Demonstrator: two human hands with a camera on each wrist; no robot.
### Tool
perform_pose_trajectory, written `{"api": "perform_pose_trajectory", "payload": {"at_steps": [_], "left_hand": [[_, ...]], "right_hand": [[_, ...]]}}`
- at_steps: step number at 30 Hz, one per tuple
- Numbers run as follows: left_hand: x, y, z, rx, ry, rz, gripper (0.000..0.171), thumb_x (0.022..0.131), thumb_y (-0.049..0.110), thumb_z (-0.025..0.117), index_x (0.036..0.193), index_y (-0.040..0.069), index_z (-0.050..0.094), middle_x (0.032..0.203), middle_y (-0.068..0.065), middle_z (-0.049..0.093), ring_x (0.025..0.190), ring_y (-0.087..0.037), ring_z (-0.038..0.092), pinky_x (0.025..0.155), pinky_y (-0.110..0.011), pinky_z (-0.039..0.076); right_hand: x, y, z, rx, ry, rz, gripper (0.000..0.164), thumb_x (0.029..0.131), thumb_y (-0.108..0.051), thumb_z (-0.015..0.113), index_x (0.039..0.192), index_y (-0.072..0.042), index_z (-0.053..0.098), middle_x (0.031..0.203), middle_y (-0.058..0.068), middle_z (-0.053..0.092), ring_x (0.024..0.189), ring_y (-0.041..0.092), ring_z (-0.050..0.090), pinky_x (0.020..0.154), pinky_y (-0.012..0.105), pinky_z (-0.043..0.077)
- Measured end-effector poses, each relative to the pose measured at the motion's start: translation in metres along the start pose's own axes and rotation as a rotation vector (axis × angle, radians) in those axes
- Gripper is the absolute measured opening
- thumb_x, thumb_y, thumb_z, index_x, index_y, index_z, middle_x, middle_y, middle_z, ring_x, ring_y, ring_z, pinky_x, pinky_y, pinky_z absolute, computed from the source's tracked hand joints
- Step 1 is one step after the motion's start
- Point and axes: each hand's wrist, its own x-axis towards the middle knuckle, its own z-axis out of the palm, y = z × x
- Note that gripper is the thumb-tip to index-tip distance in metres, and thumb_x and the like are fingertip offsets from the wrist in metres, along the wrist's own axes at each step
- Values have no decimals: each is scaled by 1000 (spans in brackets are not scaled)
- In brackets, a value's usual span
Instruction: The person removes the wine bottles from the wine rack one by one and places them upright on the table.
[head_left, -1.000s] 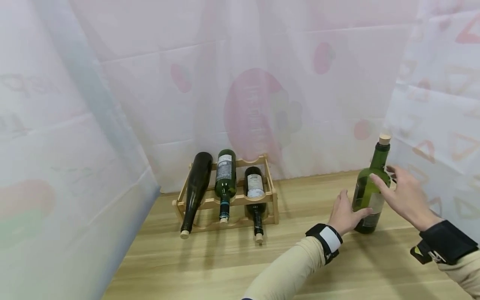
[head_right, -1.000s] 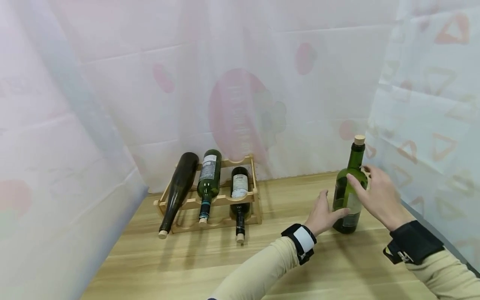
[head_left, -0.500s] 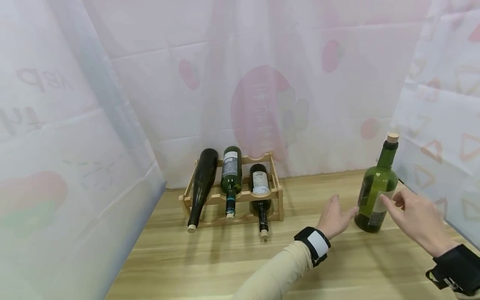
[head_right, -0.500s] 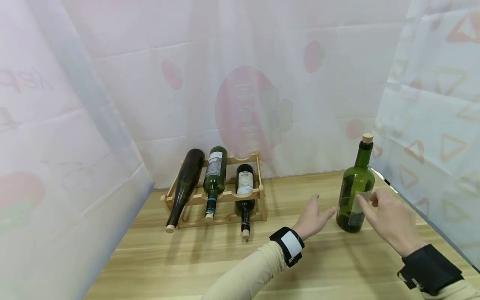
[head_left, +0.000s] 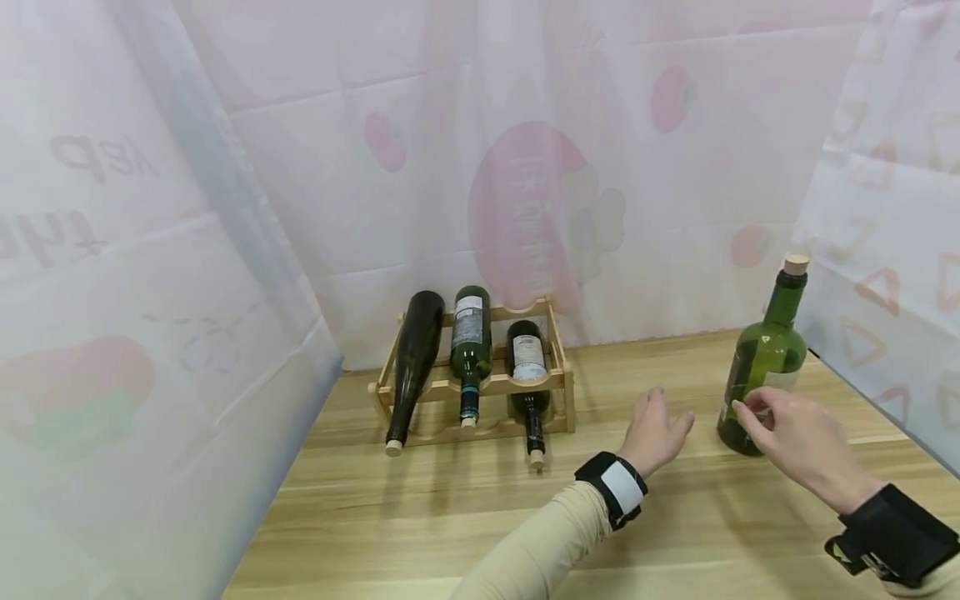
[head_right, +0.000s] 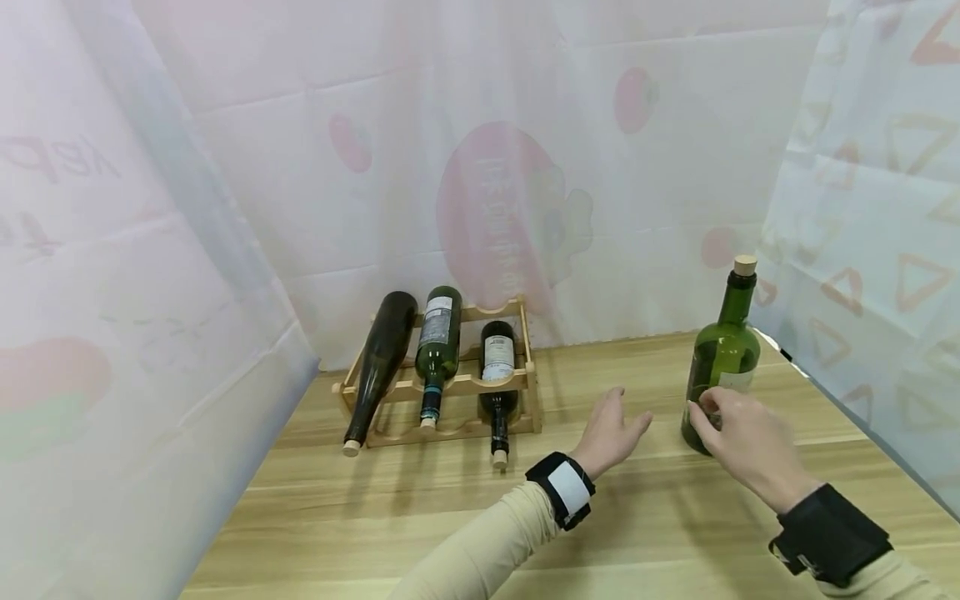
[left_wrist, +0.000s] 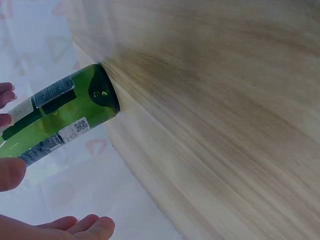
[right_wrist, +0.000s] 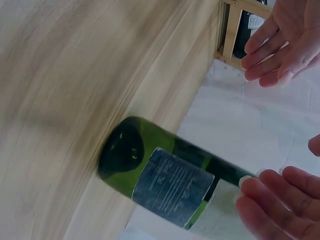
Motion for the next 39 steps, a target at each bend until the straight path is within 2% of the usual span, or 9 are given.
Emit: {"api": "perform_pose_trajectory", "payload": {"at_steps": [5, 8, 11, 17, 21, 26, 32, 39], "left_hand": [[-3, -4, -5, 7, 8, 4, 61, 94, 40, 59, 142, 7, 42, 143, -9, 47, 134, -18, 43, 107, -28, 42], [-6, -6, -9, 3, 3, -7, 62, 94, 41, 59, 143, 8, 41, 145, -8, 45, 135, -18, 42, 108, -29, 41], [-9, -10, -11, 2, 1, -19, 62, 94, 42, 59, 143, 9, 41, 147, -7, 44, 136, -18, 41, 108, -30, 42], [-15, -16, -18, -20, -1, -32, 62, 94, 40, 59, 144, 8, 40, 147, -8, 44, 136, -20, 42, 107, -34, 43], [-18, -20, -26, -43, -4, -38, 61, 95, 39, 59, 144, 7, 40, 146, -9, 44, 135, -22, 42, 107, -37, 43], [-21, -26, -36, -63, 9, -47, 62, 95, 39, 60, 143, 6, 40, 145, -11, 46, 134, -24, 44, 106, -39, 43], [-22, -33, -45, -82, 26, -60, 62, 95, 38, 60, 143, 5, 40, 145, -12, 47, 133, -25, 46, 106, -40, 44], [-19, -39, -54, -46, 63, -22, 60, 95, 34, 61, 141, 1, 42, 142, -17, 48, 132, -28, 47, 105, -41, 44]], "right_hand": [[4, -8, 10, -4, 37, -59, 8, 85, -13, 68, 81, -7, 67, 63, -2, 60, 53, 1, 45, 46, 22, 34], [6, -13, 16, 1, 59, -85, 5, 83, -10, 70, 82, -6, 68, 64, -2, 61, 53, 0, 44, 46, 22, 35], [7, -18, 20, 7, 63, -90, 5, 82, -10, 70, 83, -5, 68, 67, 0, 64, 54, 3, 49, 47, 23, 38], [11, -29, 28, 52, 36, -86, 11, 88, -14, 66, 88, -3, 69, 77, 9, 69, 57, 14, 58, 49, 26, 43], [16, -38, 33, 70, 44, -123, 14, 89, -14, 65, 91, 0, 68, 85, 15, 71, 64, 24, 65, 53, 35, 51], [22, -46, 39, 75, 60, -167, 15, 88, -12, 66, 92, 3, 68, 86, 17, 70, 68, 27, 67, 56, 41, 54], [28, -53, 45, 85, 77, -193, 13, 86, -11, 68, 93, 1, 68, 86, 15, 70, 68, 26, 65, 54, 38, 52], [38, -59, 52, 98, 85, -223, 16, 86, -10, 68, 97, 1, 68, 88, 17, 70, 72, 29, 65, 58, 41, 52]]}}
